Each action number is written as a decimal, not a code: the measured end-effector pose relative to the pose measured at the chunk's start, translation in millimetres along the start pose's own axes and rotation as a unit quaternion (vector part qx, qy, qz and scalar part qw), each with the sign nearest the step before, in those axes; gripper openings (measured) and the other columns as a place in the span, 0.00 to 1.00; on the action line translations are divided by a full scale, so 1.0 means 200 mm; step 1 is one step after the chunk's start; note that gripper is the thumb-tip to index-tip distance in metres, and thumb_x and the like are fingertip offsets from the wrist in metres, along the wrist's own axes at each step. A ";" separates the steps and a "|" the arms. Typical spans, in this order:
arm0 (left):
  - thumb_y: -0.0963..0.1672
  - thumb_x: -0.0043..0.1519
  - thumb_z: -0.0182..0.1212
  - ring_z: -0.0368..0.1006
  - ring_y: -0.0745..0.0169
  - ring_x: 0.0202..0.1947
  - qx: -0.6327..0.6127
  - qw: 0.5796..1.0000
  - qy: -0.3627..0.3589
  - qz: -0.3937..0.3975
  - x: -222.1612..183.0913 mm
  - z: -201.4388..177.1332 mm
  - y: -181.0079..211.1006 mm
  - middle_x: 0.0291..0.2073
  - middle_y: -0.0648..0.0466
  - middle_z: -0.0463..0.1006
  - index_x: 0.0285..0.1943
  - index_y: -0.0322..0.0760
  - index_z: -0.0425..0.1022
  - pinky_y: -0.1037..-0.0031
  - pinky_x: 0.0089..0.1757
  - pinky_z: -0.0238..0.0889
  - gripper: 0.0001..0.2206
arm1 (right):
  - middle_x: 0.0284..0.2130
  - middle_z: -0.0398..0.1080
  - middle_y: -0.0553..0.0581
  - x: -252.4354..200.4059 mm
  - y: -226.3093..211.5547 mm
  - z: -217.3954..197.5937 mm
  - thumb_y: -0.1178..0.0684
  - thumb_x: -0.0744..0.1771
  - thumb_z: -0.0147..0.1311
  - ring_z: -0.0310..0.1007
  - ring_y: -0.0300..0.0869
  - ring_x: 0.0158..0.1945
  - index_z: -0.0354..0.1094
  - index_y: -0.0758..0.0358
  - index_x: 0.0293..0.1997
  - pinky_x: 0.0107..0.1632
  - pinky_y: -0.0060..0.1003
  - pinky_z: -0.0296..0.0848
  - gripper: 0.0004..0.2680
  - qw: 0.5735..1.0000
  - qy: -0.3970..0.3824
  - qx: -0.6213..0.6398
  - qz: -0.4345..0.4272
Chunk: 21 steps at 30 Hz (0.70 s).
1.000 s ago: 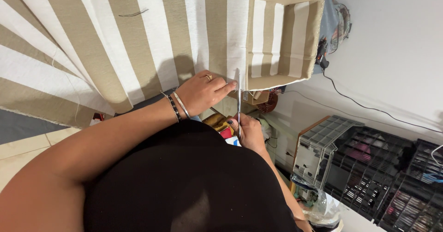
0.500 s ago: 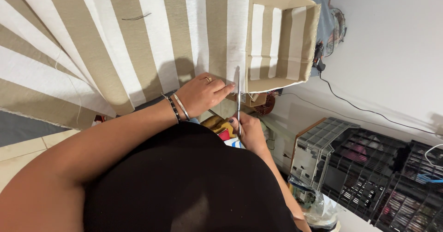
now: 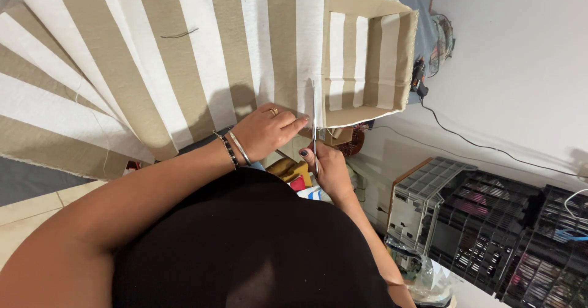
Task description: Lining a cardboard box with striped fabric by measuring, cutting, and fitting the material.
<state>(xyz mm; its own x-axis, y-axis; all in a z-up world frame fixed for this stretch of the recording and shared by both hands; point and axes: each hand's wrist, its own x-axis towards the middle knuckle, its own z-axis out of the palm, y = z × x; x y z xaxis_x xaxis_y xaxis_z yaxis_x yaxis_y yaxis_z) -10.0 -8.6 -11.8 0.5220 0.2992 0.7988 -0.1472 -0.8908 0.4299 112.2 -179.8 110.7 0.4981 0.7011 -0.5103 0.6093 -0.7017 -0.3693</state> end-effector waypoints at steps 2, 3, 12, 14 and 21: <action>0.40 0.66 0.56 0.71 0.56 0.27 0.003 1.000 0.001 0.000 0.01 -0.02 0.00 0.30 0.55 0.67 0.55 0.37 0.78 0.65 0.37 0.67 0.11 | 0.16 0.72 0.57 0.00 0.01 0.02 0.34 0.70 0.50 0.74 0.55 0.28 0.72 0.58 0.32 0.38 0.46 0.72 0.18 1.000 0.007 0.005 0.004; 0.40 0.66 0.56 0.71 0.56 0.27 0.006 1.000 0.001 0.000 0.02 -0.03 0.00 0.30 0.55 0.66 0.55 0.37 0.78 0.66 0.37 0.67 0.10 | 0.15 0.72 0.57 -0.01 0.02 0.02 0.34 0.70 0.51 0.73 0.55 0.27 0.72 0.58 0.32 0.38 0.45 0.72 0.17 1.000 0.014 0.010 0.008; 0.41 0.67 0.57 0.71 0.57 0.28 0.017 1.000 0.000 -0.009 0.01 -0.02 0.00 0.30 0.56 0.66 0.54 0.39 0.77 0.67 0.38 0.67 0.09 | 0.15 0.73 0.55 0.01 0.00 0.02 0.34 0.70 0.51 0.75 0.51 0.26 0.73 0.56 0.31 0.37 0.42 0.73 0.17 1.000 0.010 0.013 0.006; 0.41 0.67 0.57 0.71 0.57 0.28 0.013 1.000 -0.004 -0.010 0.01 -0.02 0.01 0.30 0.55 0.67 0.53 0.38 0.77 0.66 0.38 0.67 0.09 | 0.16 0.73 0.56 0.03 0.00 0.01 0.33 0.70 0.50 0.75 0.53 0.27 0.73 0.56 0.32 0.38 0.43 0.73 0.18 1.000 -0.002 0.004 0.000; 0.41 0.66 0.58 0.74 0.54 0.30 0.000 1.000 -0.024 -0.006 0.01 -0.03 0.01 0.31 0.55 0.69 0.52 0.37 0.78 0.65 0.40 0.69 0.08 | 0.18 0.74 0.58 0.16 0.00 -0.04 0.29 0.71 0.43 0.77 0.57 0.30 0.73 0.58 0.32 0.39 0.48 0.73 0.22 0.999 -0.018 -0.025 -0.009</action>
<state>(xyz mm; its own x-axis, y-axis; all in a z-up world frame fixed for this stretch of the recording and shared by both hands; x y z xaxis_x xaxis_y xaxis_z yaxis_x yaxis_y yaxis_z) -14.5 -7.3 -7.2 0.5639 0.2928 0.7722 -0.1403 -0.8875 0.4390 132.6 -156.6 101.2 0.4638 0.7084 -0.5320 0.6486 -0.6806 -0.3408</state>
